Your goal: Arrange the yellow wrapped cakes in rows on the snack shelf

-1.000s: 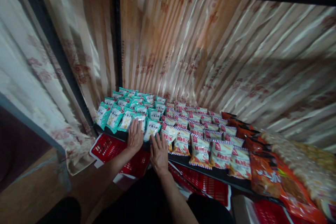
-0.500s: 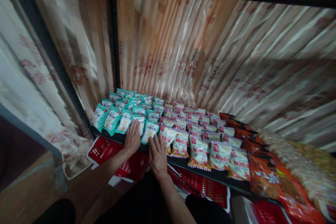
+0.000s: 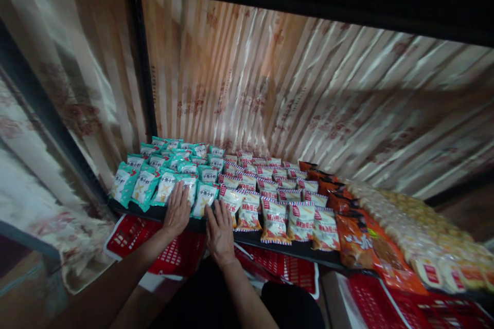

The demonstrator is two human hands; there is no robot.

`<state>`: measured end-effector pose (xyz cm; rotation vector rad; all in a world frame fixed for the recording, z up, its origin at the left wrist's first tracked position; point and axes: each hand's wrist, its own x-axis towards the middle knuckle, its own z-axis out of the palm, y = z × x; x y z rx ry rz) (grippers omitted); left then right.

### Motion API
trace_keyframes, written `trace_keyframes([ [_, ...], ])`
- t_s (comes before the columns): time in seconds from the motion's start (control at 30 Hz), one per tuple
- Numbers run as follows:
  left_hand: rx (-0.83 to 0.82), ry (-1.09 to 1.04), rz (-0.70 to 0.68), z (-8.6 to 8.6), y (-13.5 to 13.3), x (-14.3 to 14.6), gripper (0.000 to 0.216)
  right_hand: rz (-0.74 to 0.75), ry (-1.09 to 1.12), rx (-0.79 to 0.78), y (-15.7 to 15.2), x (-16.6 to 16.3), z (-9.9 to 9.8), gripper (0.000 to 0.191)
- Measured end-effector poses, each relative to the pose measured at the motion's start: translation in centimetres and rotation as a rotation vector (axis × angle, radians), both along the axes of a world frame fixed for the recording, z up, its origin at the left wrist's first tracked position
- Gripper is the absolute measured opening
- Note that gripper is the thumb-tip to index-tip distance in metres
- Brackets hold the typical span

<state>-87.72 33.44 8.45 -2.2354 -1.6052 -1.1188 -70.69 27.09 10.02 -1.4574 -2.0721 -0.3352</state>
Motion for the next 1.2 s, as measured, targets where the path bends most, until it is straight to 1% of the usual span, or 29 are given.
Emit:
trace_keyframes([
  [0.13, -0.024, 0.001, -0.008, 0.2, 0.2, 0.3, 0.053, -0.001, -0.002, -0.017, 0.0, -0.1, 0.0, 0.053],
  [0.3, -0.060, 0.019, -0.008, 0.6, 0.2, 0.3, 0.052, 0.002, -0.002, 0.010, 0.0, 0.2, 0.0, 0.050],
  [0.5, -0.082, 0.028, -0.011, 0.5, 0.4, 0.2, 0.055, 0.000, -0.037, 0.038, 0.7, 0.6, -0.7, 0.046],
  [0.6, -0.085, 0.063, -0.003, 0.8, 0.4, 0.1, 0.054, -0.008, -0.041, 0.045, 0.8, 0.6, -0.8, 0.046],
  [0.73, -0.055, 0.108, 0.074, 1.5, 0.0, -0.4, 0.052, -0.032, -0.050, 0.075, 0.5, 0.3, -0.5, 0.046],
  [0.83, -0.034, 0.103, 0.163, 1.6, -0.4, -1.1, 0.053, -0.070, -0.038, 0.101, 0.4, 0.2, -0.3, 0.047],
  [0.87, -0.035, 0.103, 0.171, 1.6, -0.5, -1.3, 0.053, -0.080, -0.030, 0.107, 0.5, 0.3, -0.3, 0.047],
  [1.07, -0.075, 0.098, 0.159, 1.3, -0.7, -1.7, 0.052, -0.070, -0.012, 0.073, 0.7, 0.4, -0.5, 0.045],
  [1.2, -0.049, 0.060, 0.136, 1.3, -1.0, -0.8, 0.053, -0.124, 0.013, 0.058, 0.0, 0.6, -0.4, 0.046],
])
